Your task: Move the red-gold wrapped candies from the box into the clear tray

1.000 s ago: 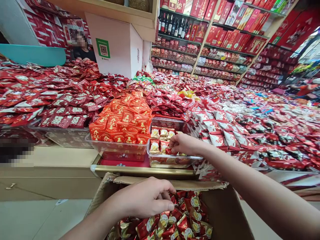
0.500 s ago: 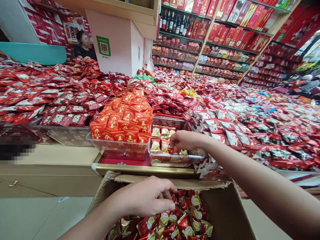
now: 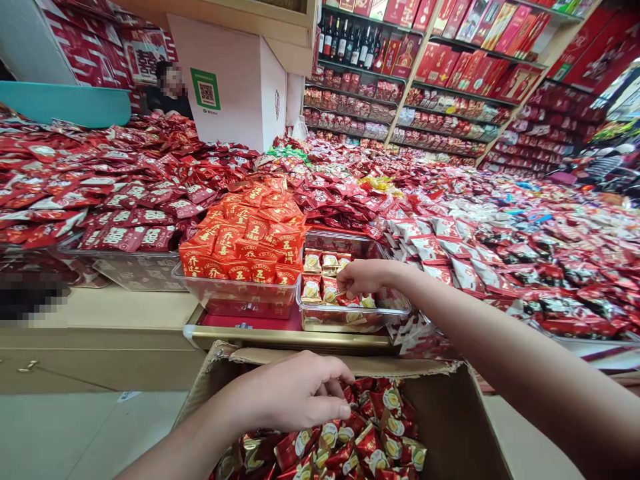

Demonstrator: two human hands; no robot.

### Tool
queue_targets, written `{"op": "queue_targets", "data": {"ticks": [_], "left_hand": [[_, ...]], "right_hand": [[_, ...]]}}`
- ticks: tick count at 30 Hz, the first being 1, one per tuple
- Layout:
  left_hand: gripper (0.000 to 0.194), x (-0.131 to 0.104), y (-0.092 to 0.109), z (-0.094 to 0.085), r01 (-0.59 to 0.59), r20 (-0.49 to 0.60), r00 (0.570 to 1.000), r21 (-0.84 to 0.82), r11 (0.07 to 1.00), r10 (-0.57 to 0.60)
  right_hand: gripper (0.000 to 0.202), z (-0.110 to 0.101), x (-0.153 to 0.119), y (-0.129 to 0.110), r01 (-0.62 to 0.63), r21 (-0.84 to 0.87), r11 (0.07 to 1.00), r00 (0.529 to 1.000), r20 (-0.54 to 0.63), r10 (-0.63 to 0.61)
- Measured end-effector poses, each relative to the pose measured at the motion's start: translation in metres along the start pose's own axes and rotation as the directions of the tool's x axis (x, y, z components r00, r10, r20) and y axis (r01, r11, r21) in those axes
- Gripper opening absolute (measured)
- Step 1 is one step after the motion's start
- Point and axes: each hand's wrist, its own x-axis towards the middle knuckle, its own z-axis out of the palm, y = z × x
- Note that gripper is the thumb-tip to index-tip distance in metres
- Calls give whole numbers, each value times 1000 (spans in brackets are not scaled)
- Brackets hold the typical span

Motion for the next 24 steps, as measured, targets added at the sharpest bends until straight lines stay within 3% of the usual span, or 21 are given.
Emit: {"op": "queue_targets", "data": {"ticks": [12,24], "left_hand": [[32,1,-5,2,-20,4,1000,5,1000,19],[31,0,-2,0,-22,1,1000,6,1000,22]], "right_hand": [[9,19,1,-2,-4,287,958,996,-80,28],[9,17,-1,0,3,304,953,998,-65,18]]}}
